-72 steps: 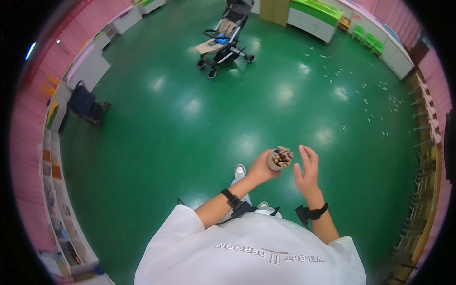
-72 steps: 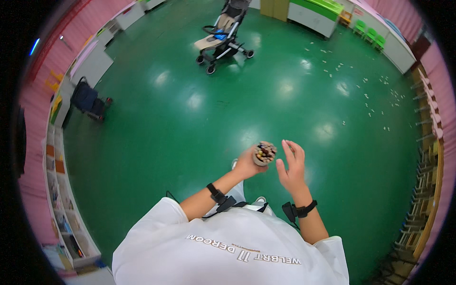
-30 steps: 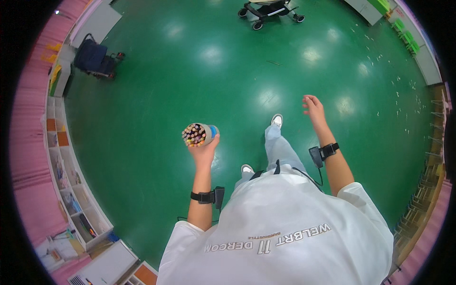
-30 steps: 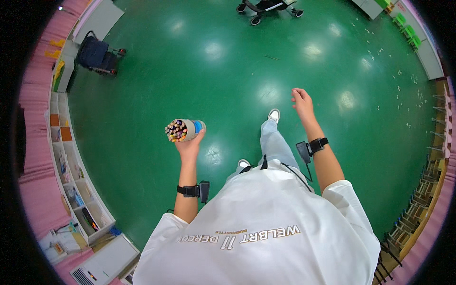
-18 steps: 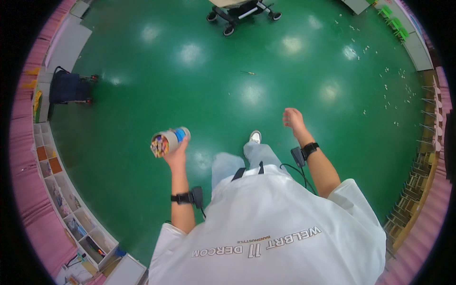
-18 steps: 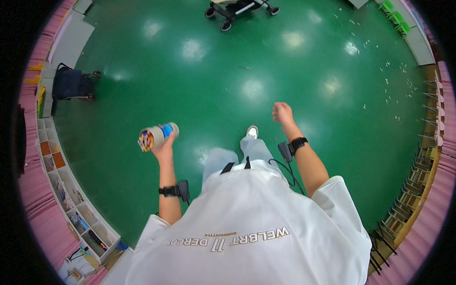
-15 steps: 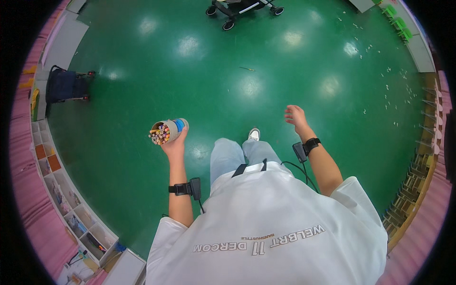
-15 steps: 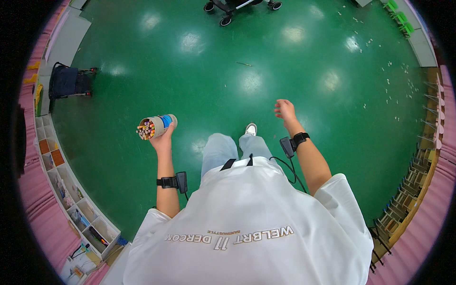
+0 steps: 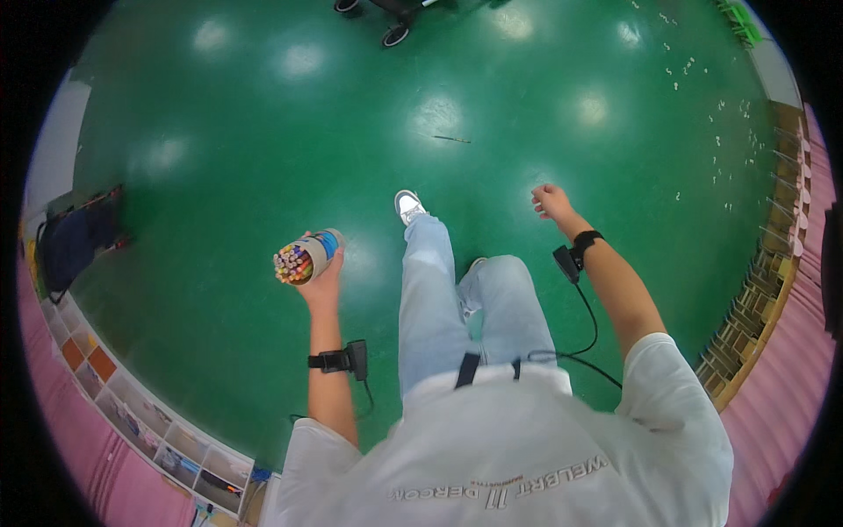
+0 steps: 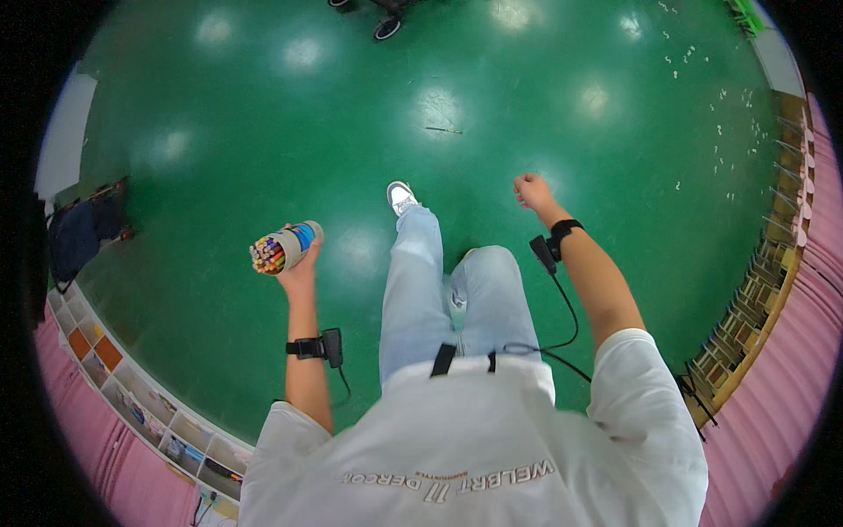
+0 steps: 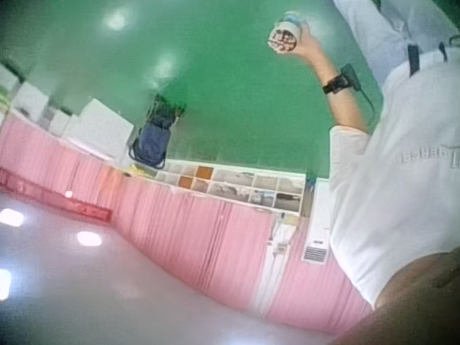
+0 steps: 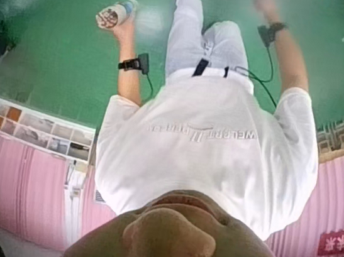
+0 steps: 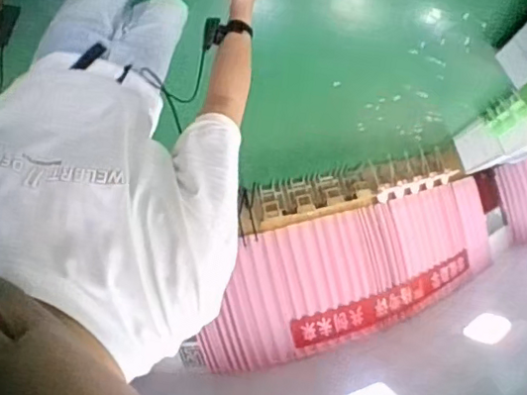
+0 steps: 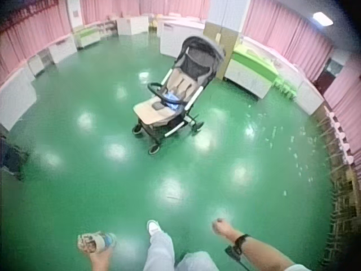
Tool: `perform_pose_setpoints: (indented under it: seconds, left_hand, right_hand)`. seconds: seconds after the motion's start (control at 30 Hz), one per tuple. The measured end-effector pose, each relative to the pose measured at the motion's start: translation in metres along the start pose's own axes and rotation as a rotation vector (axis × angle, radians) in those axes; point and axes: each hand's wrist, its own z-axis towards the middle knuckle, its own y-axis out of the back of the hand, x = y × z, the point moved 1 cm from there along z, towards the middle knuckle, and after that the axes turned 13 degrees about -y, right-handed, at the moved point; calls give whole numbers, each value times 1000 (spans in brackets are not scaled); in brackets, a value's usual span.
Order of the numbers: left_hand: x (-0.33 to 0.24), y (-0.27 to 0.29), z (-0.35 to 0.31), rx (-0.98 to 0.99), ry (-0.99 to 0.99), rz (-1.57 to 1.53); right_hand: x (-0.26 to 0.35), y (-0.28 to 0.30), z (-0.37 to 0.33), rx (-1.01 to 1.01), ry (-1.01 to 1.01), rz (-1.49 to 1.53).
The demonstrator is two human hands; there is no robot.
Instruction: The person moves a pink toddler chair, places a white tray on a counter, and then sits on the floor to pick up colorful sticks and place them into a cardboard tube.
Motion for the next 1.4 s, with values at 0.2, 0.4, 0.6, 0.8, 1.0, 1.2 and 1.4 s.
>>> perform_pose_setpoints:
  seconds: [0.2, 0.4, 0.6, 0.8, 1.0, 1.2, 1.4]
  left_hand:
    - [77, -50, 115, 211, -38, 220]
    - [194, -121, 182, 192, 16, 166]
    - [294, -149, 181, 245, -1, 219]
    - [313, -140, 179, 435, 86, 349]
    - [305, -129, 185, 415, 52, 297]
    - [219, -164, 190, 397, 60, 252]
    - [83, -175, 175, 410, 19, 73]
  right_hand:
    - [67, -51, 178, -163, 41, -168]
    - [103, -129, 332, -319, 209, -461]
    - [93, -189, 410, -347, 237, -775]
    - [55, -206, 459, -452, 383, -1062]
    - [38, -213, 465, -415, 546, -1206]
    - [81, -209, 343, -272, 536, -614]
    - [154, -131, 113, -330, 734, -387]
